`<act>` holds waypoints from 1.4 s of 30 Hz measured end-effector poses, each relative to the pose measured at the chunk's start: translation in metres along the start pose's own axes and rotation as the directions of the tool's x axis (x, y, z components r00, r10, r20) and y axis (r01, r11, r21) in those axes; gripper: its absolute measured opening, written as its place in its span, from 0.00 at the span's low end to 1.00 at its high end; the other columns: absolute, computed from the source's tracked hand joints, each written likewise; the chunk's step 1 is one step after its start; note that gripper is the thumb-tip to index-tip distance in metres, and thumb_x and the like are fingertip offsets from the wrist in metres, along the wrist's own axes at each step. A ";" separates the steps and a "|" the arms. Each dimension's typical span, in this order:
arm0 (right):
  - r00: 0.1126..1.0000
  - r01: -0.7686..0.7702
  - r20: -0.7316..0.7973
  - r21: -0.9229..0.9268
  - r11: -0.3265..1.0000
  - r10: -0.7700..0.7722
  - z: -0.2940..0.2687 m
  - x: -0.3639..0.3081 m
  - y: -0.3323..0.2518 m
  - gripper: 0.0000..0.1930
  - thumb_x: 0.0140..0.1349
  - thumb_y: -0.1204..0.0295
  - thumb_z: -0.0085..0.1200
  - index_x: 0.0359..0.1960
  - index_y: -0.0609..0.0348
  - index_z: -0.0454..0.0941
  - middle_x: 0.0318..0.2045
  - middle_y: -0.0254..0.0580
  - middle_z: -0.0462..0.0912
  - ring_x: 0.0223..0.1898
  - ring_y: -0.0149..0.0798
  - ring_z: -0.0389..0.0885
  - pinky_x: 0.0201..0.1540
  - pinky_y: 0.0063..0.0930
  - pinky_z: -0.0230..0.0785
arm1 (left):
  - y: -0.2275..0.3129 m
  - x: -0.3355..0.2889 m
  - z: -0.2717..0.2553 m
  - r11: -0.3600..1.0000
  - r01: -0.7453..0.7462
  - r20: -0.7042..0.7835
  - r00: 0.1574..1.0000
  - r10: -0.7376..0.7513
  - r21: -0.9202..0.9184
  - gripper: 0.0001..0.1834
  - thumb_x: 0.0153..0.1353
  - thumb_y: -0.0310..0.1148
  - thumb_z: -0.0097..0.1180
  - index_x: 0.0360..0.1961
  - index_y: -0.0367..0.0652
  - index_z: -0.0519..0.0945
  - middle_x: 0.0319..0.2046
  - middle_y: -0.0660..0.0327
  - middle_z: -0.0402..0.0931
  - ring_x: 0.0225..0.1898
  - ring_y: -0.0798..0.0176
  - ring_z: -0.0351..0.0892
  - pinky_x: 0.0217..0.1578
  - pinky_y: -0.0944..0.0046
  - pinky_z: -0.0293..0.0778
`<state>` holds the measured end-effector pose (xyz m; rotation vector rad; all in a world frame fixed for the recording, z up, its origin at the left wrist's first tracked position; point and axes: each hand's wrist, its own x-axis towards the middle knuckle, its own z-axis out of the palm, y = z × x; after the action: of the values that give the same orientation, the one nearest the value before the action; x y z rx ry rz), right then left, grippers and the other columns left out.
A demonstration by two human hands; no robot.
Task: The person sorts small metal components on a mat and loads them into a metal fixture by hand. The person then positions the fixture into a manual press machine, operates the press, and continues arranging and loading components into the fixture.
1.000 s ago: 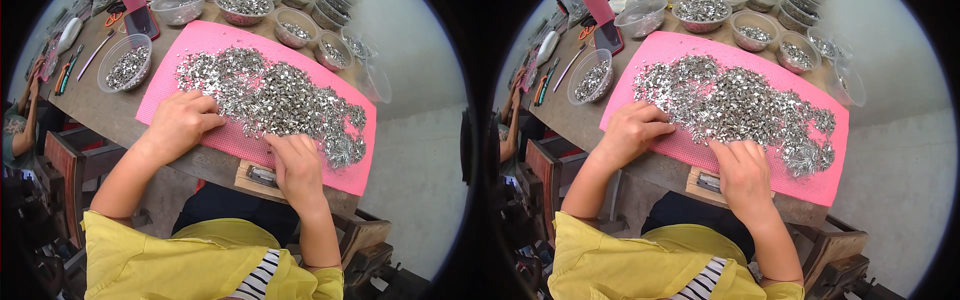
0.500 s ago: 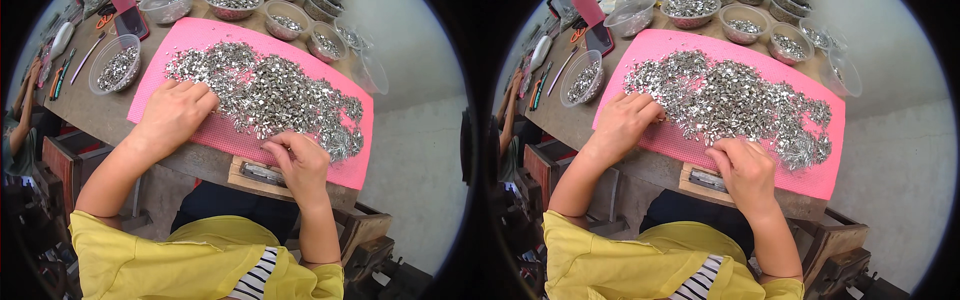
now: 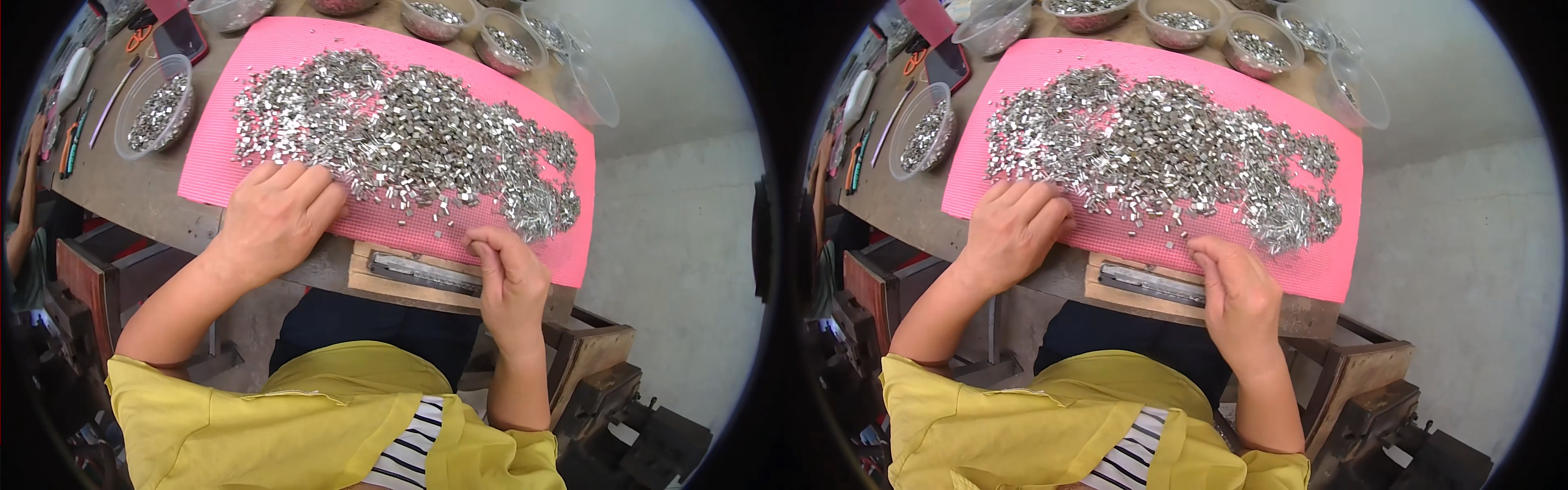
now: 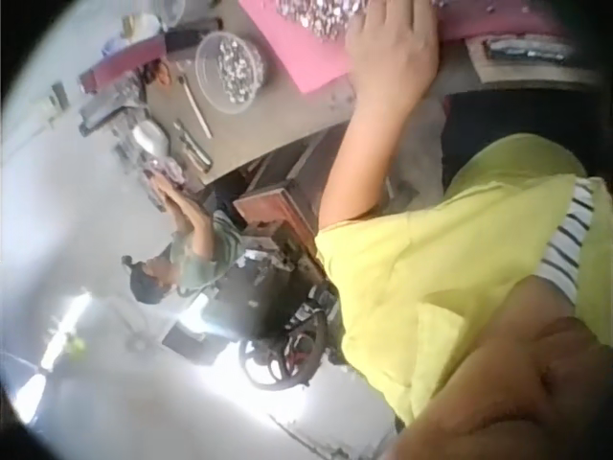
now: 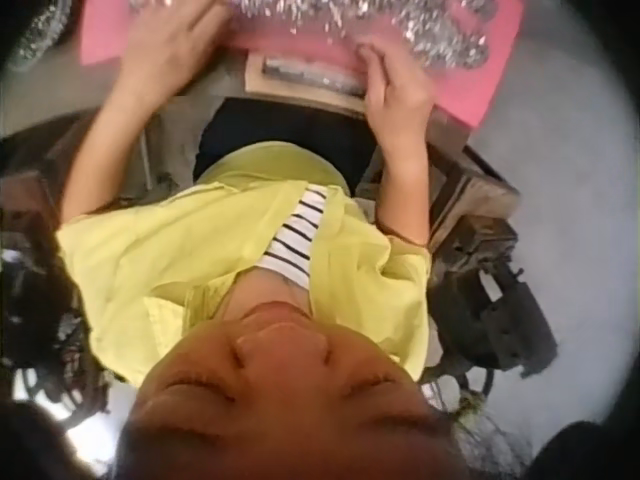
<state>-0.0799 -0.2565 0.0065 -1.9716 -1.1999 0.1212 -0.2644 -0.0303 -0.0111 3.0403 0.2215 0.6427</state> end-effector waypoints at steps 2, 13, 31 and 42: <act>0.999 0.019 0.048 0.016 1.000 -0.020 -0.002 -0.007 -0.007 0.08 0.64 0.84 0.62 0.44 0.61 0.84 0.36 0.47 0.87 0.36 0.49 0.88 0.39 0.36 0.80 | 0.005 -0.006 0.001 0.998 -0.006 0.020 1.000 0.007 -0.068 0.10 0.56 0.33 0.69 0.35 0.49 0.79 0.32 0.65 0.75 0.34 0.59 0.77 0.36 0.59 0.69; 0.992 0.114 0.058 -0.009 0.993 -0.114 0.014 -0.032 -0.011 0.10 0.58 0.83 0.66 0.40 0.59 0.84 0.42 0.42 0.87 0.42 0.46 0.83 0.50 0.36 0.70 | 0.009 -0.007 -0.007 0.979 0.102 0.019 0.995 -0.100 -0.175 0.07 0.55 0.29 0.70 0.35 0.46 0.84 0.30 0.64 0.77 0.32 0.56 0.77 0.33 0.56 0.70; 0.971 0.238 0.005 -0.117 0.964 -0.240 0.029 -0.035 -0.004 0.12 0.53 0.78 0.68 0.41 0.57 0.84 0.40 0.37 0.85 0.42 0.43 0.82 0.48 0.40 0.67 | 0.066 0.000 0.010 0.760 0.078 -0.022 0.992 -0.121 -0.646 0.09 0.53 0.23 0.67 0.36 0.42 0.83 0.41 0.57 0.85 0.38 0.53 0.83 0.40 0.57 0.73; 0.993 0.117 0.019 0.027 0.993 -0.117 0.012 -0.031 -0.004 0.25 0.55 0.82 0.68 0.58 0.65 0.83 0.43 0.48 0.89 0.42 0.47 0.86 0.49 0.38 0.77 | 0.076 0.009 0.014 0.839 0.050 -0.035 0.996 -0.083 -0.543 0.11 0.49 0.23 0.69 0.35 0.44 0.83 0.38 0.60 0.85 0.36 0.56 0.82 0.37 0.57 0.71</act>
<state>-0.1054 -0.2726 -0.0083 -1.8767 -1.3177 0.0974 -0.2407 -0.1042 -0.0163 2.4591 0.1176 0.6528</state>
